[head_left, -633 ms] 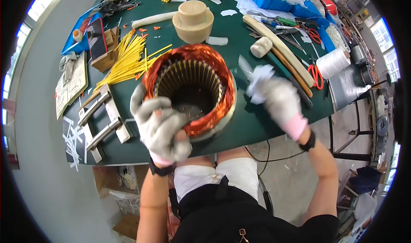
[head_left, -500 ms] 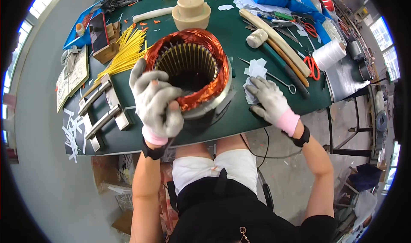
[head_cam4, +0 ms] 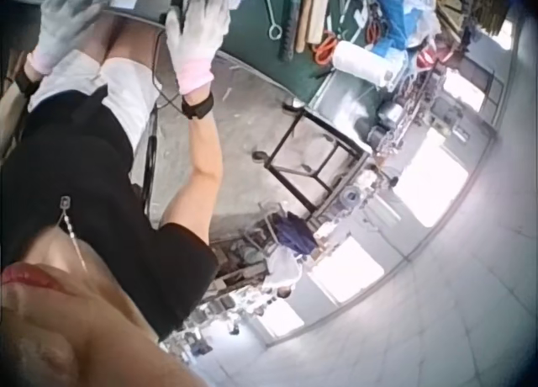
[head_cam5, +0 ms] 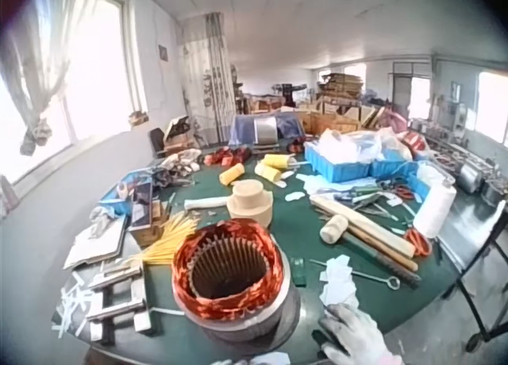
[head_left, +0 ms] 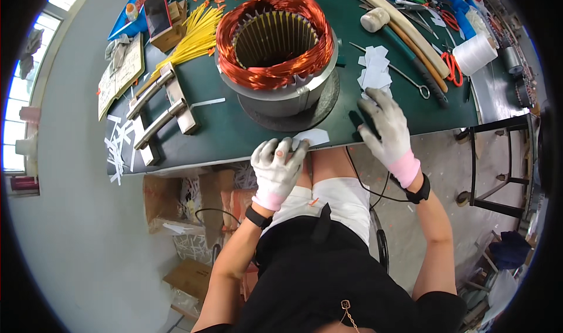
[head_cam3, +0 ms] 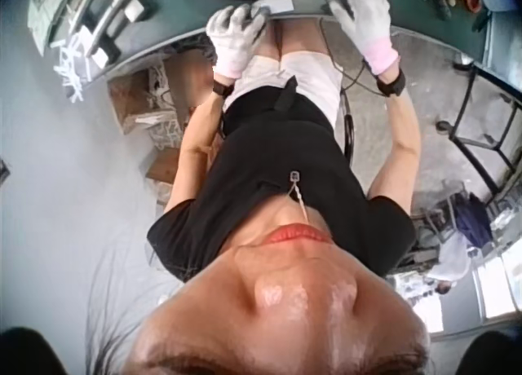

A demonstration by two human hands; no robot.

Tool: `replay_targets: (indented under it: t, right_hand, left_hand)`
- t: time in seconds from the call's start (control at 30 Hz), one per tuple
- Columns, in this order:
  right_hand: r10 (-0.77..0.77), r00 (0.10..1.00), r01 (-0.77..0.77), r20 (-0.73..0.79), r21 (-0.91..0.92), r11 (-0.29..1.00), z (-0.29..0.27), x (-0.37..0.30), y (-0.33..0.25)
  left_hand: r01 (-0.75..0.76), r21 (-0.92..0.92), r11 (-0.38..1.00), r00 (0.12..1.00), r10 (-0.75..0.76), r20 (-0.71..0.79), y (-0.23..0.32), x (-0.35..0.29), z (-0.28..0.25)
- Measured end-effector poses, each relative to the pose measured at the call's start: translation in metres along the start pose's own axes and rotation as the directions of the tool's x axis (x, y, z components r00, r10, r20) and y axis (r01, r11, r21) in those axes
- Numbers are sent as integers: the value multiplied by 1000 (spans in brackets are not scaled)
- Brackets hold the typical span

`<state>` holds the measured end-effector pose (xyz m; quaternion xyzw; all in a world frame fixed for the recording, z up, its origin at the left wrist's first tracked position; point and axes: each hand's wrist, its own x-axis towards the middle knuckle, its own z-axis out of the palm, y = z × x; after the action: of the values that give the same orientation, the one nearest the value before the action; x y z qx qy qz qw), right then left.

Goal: Assembling the internal components of an electric motor including the stator and coils.

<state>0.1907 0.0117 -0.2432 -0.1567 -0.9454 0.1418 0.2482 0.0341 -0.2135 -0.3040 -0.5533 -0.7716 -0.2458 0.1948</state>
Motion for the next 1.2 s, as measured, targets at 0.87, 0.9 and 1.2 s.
replay_targets:
  t: [0.87,0.9,1.2]
  right_hand:
    - [-90,932,140,352,-118,983,89,246,94]
    - [-86,931,124,355,-84,989,84,240,98]
    - [125,918,-210,377,193,958,12,223,109]
  left_hand:
    - [448,-890,-78,577,-736,355,-17,21,-87]
    - [363,-928,-80,625,-718,307,-22,19,-88]
    - [288,-955,-71,779,-562,277,-33,23,-81]
